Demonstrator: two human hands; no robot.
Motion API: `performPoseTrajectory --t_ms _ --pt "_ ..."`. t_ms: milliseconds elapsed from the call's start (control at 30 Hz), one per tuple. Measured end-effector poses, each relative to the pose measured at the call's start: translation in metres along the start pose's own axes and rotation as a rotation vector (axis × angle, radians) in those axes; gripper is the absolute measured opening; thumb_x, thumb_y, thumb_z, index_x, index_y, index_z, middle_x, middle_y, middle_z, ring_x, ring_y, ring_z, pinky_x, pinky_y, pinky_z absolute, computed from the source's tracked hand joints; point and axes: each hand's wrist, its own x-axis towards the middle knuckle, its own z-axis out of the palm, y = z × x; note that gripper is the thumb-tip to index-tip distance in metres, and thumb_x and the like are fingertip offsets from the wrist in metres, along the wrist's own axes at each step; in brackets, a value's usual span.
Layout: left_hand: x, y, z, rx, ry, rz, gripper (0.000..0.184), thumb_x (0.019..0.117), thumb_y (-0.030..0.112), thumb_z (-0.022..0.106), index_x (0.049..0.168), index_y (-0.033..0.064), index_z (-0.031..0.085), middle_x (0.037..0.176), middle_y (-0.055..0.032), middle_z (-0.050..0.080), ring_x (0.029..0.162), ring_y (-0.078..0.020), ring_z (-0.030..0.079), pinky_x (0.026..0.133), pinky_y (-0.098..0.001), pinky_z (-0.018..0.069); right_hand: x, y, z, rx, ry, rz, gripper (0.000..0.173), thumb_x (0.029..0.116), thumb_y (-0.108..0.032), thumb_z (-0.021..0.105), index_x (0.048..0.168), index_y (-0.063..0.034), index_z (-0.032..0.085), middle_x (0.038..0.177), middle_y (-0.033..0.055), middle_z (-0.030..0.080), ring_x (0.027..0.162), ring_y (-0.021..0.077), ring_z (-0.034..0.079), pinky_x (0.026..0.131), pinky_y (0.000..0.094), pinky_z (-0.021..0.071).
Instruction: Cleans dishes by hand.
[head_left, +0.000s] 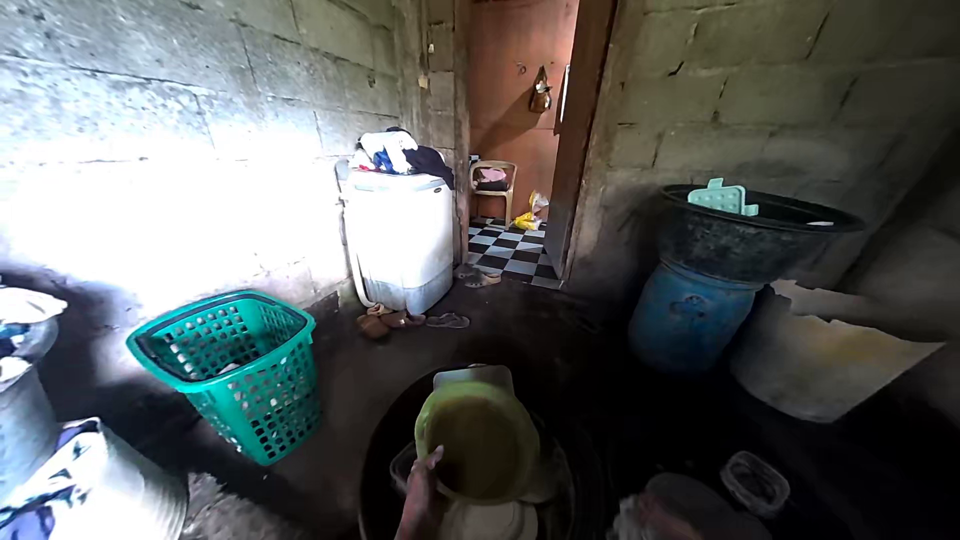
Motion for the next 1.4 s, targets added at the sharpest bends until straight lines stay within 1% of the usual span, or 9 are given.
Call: performPoseTrajectory --t_ms 267,333,400,533,800,1000,1100,1233,1400 --pt "-0.010 -0.014 0.012 0.042 -0.041 -0.084 0.051 0.1054 0.024 0.052 0.152 0.0095 0.036 0.123 -0.0250 0.060 0.099 -0.0348 0.063 0.077 -0.0516 0.0537 -0.055 -0.157 -0.012 0.515 0.210 -0.366 0.028 0.0960 -0.008 0.069 0.121 0.0034 0.065 0.108 0.0164 0.068 0.096 0.0204 0.066 0.087 0.0390 0.0558" --pt "-0.020 -0.013 0.019 -0.007 -0.055 -0.104 0.051 0.1065 0.024 0.049 0.153 0.0100 0.034 0.123 -0.0254 0.060 0.100 -0.0357 0.064 0.078 -0.0526 0.0547 -0.051 -0.175 0.020 0.227 0.125 -0.401 0.040 0.0983 -0.019 0.069 0.131 0.0039 0.062 0.134 0.0210 0.062 0.122 0.0287 0.061 0.106 0.0444 0.0487" --pt "-0.029 -0.016 0.024 -0.037 -0.036 -0.114 0.049 0.1059 0.022 0.049 0.151 0.0100 0.034 0.118 -0.0243 0.062 0.095 -0.0344 0.065 0.075 -0.0510 0.0554 -0.040 -0.177 0.061 -0.205 -0.012 -0.514 0.053 0.1003 -0.031 0.067 0.141 0.0016 0.058 0.161 0.0256 0.037 0.147 0.0401 0.039 0.122 0.0504 0.0329" --pt "-0.040 -0.020 0.021 0.042 0.026 -0.079 0.062 0.0985 0.006 0.056 0.156 0.0127 0.033 0.121 -0.0267 0.059 0.095 -0.0360 0.061 0.073 -0.0519 0.0514 -0.013 -0.158 0.111 -0.447 -0.183 -0.794 0.047 0.1012 -0.022 0.064 0.144 -0.0038 0.058 0.155 0.0284 0.044 0.147 0.0440 0.038 0.125 0.0536 0.0243" --pt "-0.074 -0.036 0.036 0.179 -0.192 -0.215 0.055 0.0985 0.006 0.055 0.150 0.0078 0.034 0.096 -0.0163 0.063 0.072 -0.0208 0.062 0.058 -0.0342 0.0506 -0.007 -0.167 0.090 -0.321 0.171 -0.241 0.051 0.1060 -0.028 0.054 0.150 -0.0040 0.049 0.156 0.0240 0.045 0.143 0.0393 0.046 0.118 0.0523 0.0379" --pt "-0.045 -0.050 0.025 0.147 -0.159 -0.239 0.051 0.1103 0.037 0.040 0.153 0.0098 0.035 0.122 -0.0239 0.061 0.100 -0.0336 0.062 0.080 -0.0511 0.0524 -0.035 -0.186 0.137 -0.118 -0.139 -0.450 0.042 0.1081 -0.016 0.050 0.142 0.0090 0.052 0.142 0.0295 0.056 0.134 0.0394 0.054 0.115 0.0483 0.0402" --pt "-0.036 -0.052 0.018 0.037 -0.049 -0.154 0.043 0.1100 0.030 0.043 0.143 0.0030 0.043 0.109 -0.0214 0.063 0.090 -0.0296 0.064 0.075 -0.0487 0.0551 -0.043 -0.179 0.137 -0.017 -0.340 -0.450 0.039 0.1107 -0.017 0.044 0.138 0.0086 0.054 0.134 0.0291 0.059 0.124 0.0355 0.058 0.109 0.0460 0.0433" --pt "-0.033 -0.049 0.014 0.019 -0.012 -0.070 0.034 0.1012 0.006 0.052 0.134 -0.0014 0.045 0.091 -0.0165 0.062 0.071 -0.0227 0.063 0.061 -0.0402 0.0552 -0.040 -0.164 0.100 -0.429 -0.519 -0.386 0.046 0.1093 -0.031 0.049 0.140 0.0024 0.057 0.138 0.0282 0.059 0.130 0.0402 0.056 0.112 0.0569 0.0399" --pt "-0.050 -0.031 0.020 0.112 -0.125 -0.074 0.058 0.0951 -0.004 0.052 0.150 0.0050 0.037 0.115 -0.0236 0.060 0.090 -0.0311 0.063 0.071 -0.0472 0.0551 -0.029 -0.150 0.052 -0.925 -0.132 -0.348 0.045 0.1061 -0.014 0.052 0.146 0.0054 0.050 0.154 0.0329 0.042 0.143 0.0528 0.039 0.116 0.0644 0.0328"
